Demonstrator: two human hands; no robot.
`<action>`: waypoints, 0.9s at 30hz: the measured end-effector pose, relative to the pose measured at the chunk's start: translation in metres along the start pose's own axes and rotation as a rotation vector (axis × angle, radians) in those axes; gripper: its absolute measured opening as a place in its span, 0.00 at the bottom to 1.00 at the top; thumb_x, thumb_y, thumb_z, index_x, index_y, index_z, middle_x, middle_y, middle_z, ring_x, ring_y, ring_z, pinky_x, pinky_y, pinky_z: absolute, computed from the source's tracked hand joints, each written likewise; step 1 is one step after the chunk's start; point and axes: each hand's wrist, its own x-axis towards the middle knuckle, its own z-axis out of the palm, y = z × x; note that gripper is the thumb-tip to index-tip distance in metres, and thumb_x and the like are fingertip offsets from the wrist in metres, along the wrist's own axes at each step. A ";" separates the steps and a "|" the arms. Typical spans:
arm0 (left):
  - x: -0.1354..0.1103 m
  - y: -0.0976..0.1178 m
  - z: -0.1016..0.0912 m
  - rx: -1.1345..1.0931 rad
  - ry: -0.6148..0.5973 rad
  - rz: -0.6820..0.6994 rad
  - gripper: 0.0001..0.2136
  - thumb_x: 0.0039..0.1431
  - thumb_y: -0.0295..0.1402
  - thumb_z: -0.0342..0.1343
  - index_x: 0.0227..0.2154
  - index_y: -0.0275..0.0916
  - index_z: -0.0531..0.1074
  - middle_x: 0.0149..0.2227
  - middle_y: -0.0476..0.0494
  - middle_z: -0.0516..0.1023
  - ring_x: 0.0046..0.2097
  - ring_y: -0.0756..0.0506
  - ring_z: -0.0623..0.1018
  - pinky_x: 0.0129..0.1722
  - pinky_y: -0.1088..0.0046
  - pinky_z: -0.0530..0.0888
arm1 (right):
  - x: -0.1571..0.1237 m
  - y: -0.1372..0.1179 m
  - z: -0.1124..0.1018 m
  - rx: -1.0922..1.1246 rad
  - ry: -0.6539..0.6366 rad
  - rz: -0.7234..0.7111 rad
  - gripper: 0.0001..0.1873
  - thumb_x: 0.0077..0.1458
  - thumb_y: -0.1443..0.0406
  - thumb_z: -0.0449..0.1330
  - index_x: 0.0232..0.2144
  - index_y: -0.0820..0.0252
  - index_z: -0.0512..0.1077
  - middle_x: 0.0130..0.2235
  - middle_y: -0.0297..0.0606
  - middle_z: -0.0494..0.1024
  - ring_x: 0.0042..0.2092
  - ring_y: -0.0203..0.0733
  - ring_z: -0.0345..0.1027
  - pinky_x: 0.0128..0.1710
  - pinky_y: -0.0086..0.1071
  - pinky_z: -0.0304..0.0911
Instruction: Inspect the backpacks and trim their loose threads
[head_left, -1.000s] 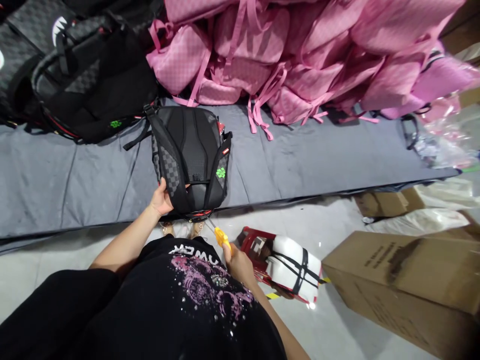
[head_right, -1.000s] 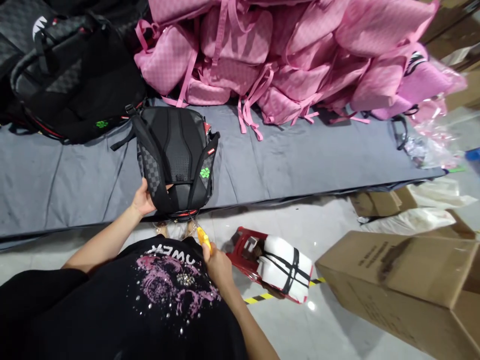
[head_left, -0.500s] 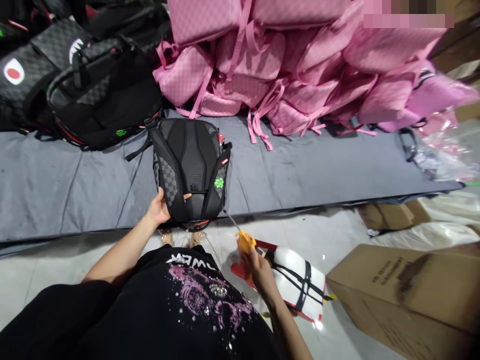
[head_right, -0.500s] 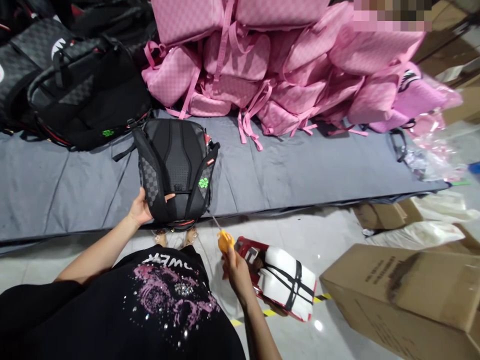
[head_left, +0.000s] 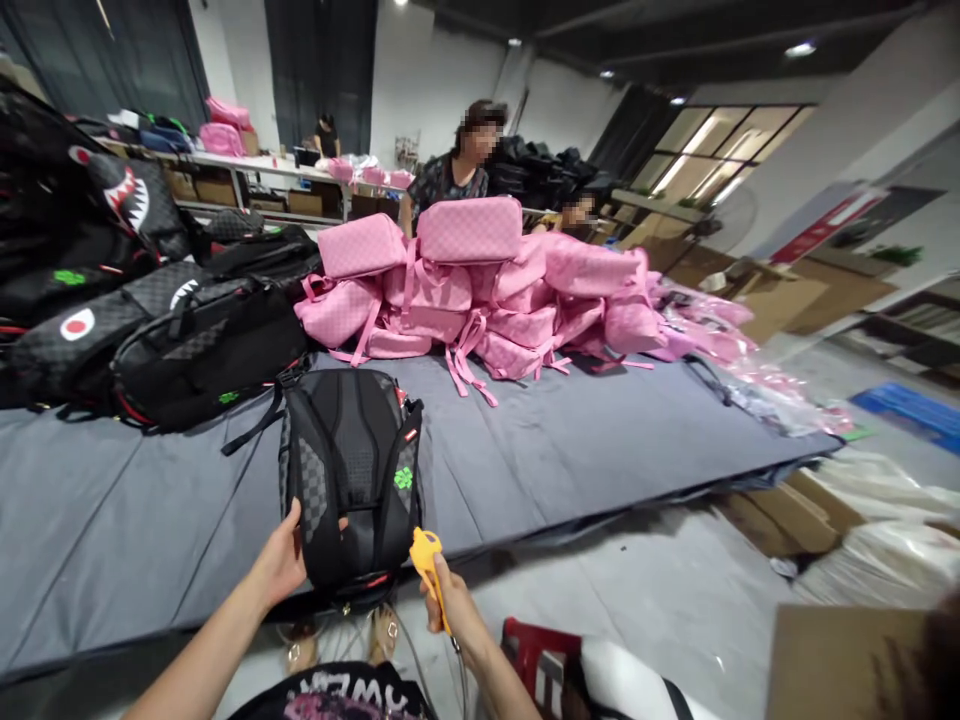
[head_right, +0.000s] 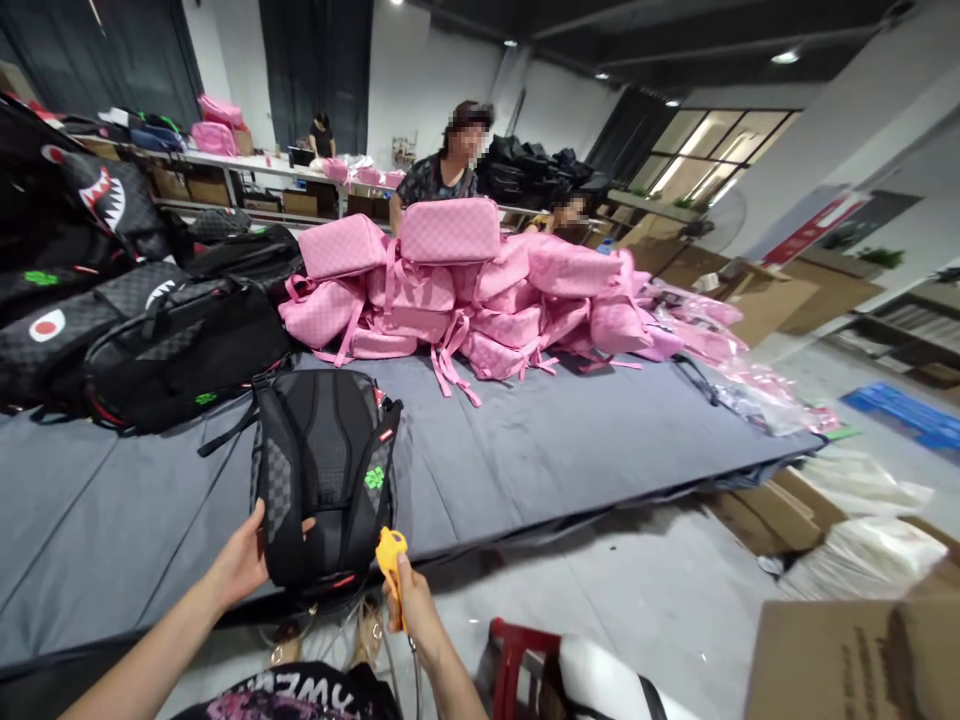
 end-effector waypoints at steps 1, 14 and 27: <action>-0.007 -0.002 0.002 0.190 0.193 0.095 0.39 0.48 0.63 0.61 0.50 0.30 0.74 0.50 0.26 0.79 0.59 0.29 0.75 0.61 0.50 0.70 | 0.000 0.001 -0.001 -0.001 -0.006 0.005 0.43 0.47 0.26 0.36 0.19 0.56 0.63 0.10 0.29 0.57 0.13 0.34 0.52 0.15 0.28 0.48; 0.025 -0.044 0.051 2.028 0.140 0.579 0.39 0.47 0.28 0.64 0.66 0.39 0.64 0.70 0.28 0.56 0.72 0.26 0.51 0.69 0.39 0.50 | -0.067 0.034 -0.030 -0.114 0.036 -0.020 0.41 0.49 0.26 0.40 0.26 0.55 0.65 0.14 0.28 0.61 0.16 0.37 0.57 0.17 0.31 0.52; 0.031 0.040 0.127 1.059 0.236 0.768 0.20 0.63 0.49 0.52 0.48 0.41 0.78 0.44 0.40 0.83 0.54 0.37 0.79 0.59 0.57 0.72 | -0.133 -0.015 -0.030 -0.326 -0.042 -0.545 0.35 0.64 0.39 0.38 0.32 0.56 0.72 0.30 0.41 0.77 0.33 0.45 0.71 0.40 0.35 0.65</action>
